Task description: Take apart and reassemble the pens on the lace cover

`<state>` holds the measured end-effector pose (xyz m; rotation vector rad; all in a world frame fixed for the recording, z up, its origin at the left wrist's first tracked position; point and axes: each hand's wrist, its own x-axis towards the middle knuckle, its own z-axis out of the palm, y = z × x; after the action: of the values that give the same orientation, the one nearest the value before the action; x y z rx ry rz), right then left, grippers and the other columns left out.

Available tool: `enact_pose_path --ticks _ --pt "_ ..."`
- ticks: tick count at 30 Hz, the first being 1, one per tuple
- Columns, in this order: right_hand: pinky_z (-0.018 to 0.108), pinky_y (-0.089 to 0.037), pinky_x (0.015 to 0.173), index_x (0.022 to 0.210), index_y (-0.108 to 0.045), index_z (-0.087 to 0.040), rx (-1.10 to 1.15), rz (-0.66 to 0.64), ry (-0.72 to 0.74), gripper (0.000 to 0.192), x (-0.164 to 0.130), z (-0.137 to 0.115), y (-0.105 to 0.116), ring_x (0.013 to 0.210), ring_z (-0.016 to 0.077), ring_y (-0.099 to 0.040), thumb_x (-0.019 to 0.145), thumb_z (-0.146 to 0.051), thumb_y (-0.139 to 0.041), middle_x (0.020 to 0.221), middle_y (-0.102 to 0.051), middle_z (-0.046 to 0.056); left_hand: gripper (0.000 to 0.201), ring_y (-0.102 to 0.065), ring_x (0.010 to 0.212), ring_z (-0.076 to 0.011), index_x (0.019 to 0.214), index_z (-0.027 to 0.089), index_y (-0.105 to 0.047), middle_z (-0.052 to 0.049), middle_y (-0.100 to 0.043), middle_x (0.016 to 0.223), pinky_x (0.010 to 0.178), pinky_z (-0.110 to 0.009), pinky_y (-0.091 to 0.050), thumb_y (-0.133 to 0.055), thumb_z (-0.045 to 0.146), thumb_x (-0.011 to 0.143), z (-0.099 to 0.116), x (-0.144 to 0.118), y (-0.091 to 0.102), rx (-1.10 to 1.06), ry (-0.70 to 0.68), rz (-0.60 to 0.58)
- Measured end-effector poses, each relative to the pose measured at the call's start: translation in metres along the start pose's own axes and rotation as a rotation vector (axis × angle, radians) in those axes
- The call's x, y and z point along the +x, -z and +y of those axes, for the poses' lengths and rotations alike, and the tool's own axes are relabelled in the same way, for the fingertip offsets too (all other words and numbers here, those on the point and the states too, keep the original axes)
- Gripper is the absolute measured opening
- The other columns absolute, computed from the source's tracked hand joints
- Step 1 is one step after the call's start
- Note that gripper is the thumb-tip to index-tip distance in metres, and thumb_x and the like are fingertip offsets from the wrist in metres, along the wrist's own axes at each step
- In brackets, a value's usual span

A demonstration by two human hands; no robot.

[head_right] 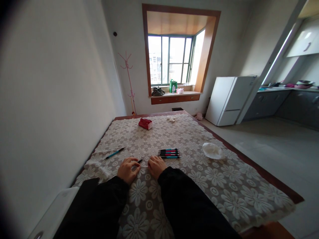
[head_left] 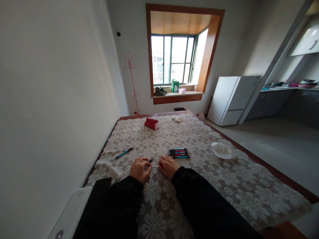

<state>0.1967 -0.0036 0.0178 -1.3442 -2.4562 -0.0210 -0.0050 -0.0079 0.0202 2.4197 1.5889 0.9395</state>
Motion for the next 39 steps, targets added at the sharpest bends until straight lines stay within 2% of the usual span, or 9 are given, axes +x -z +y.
enact_pose_path --ticks 11,20,23,27,30,35,39 --pt "0.030 -0.038 0.075 0.086 -0.056 -0.017 0.106 0.043 0.104 0.007 0.001 -0.001 -0.006 0.089 0.0193 -0.051 0.090 -0.020 -0.050 0.090 -0.057 0.005 0.011 -0.051 0.109 -0.0233 0.079 0.025 -0.072 -0.004 -0.065 0.103 0.097 -0.040 -0.041 -0.060 0.024 0.078 0.003 0.002 -0.001 -0.078 -0.151 -0.062" --pt "0.029 -0.041 0.077 0.084 -0.056 -0.018 0.255 0.099 0.138 0.005 0.002 0.000 -0.009 0.086 0.0186 -0.052 0.084 -0.014 -0.055 0.087 -0.057 0.004 0.010 -0.053 0.105 -0.0229 0.081 0.024 -0.070 -0.004 -0.067 0.097 0.093 -0.038 -0.043 -0.060 0.023 0.078 0.005 0.002 -0.001 -0.088 -0.194 -0.094" --pt "0.027 -0.042 0.074 0.083 -0.057 -0.019 0.396 0.195 0.093 0.008 0.001 0.003 -0.006 0.080 0.0166 -0.053 0.085 -0.012 -0.053 0.085 -0.057 0.003 0.011 -0.054 0.100 -0.0219 0.082 0.023 -0.066 -0.004 -0.066 0.093 0.090 -0.037 -0.043 -0.056 0.020 0.080 0.007 0.002 0.001 -0.072 -0.163 -0.067" --pt "0.025 -0.042 0.070 0.090 -0.056 -0.020 0.569 0.408 -0.085 0.008 0.001 0.012 -0.001 0.074 0.0146 -0.053 0.088 -0.016 -0.049 0.086 -0.056 0.003 0.012 -0.055 0.096 -0.0220 0.084 0.021 -0.063 -0.005 -0.065 0.090 0.086 -0.036 -0.043 -0.052 0.019 0.081 0.007 0.002 0.003 -0.042 -0.066 0.000" --pt "0.027 -0.043 0.070 0.090 -0.056 -0.020 0.640 0.489 -0.159 0.008 0.001 0.020 -0.002 0.073 0.0150 -0.053 0.085 -0.017 -0.050 0.085 -0.056 0.002 0.011 -0.055 0.094 -0.0225 0.084 0.020 -0.061 -0.005 -0.065 0.089 0.084 -0.036 -0.043 -0.051 0.018 0.081 0.004 0.002 0.003 -0.026 -0.001 0.044" --pt "0.028 -0.045 0.069 0.097 -0.054 -0.018 0.735 0.413 -0.134 0.022 0.002 0.022 -0.011 0.073 0.0159 -0.054 0.076 -0.012 -0.053 0.082 -0.056 0.002 0.011 -0.055 0.093 -0.0223 0.084 0.020 -0.061 -0.005 -0.065 0.088 0.083 -0.035 -0.042 -0.050 0.019 0.081 0.005 0.002 0.004 -0.014 0.009 0.050" --pt "0.028 -0.046 0.070 0.098 -0.053 -0.018 0.728 0.394 -0.123 0.024 0.002 0.020 -0.012 0.074 0.0154 -0.054 0.075 -0.010 -0.053 0.082 -0.056 0.002 0.012 -0.055 0.093 -0.0218 0.084 0.021 -0.061 -0.005 -0.065 0.088 0.082 -0.035 -0.041 -0.050 0.020 0.082 0.006 0.001 0.005 -0.002 -0.006 0.027"
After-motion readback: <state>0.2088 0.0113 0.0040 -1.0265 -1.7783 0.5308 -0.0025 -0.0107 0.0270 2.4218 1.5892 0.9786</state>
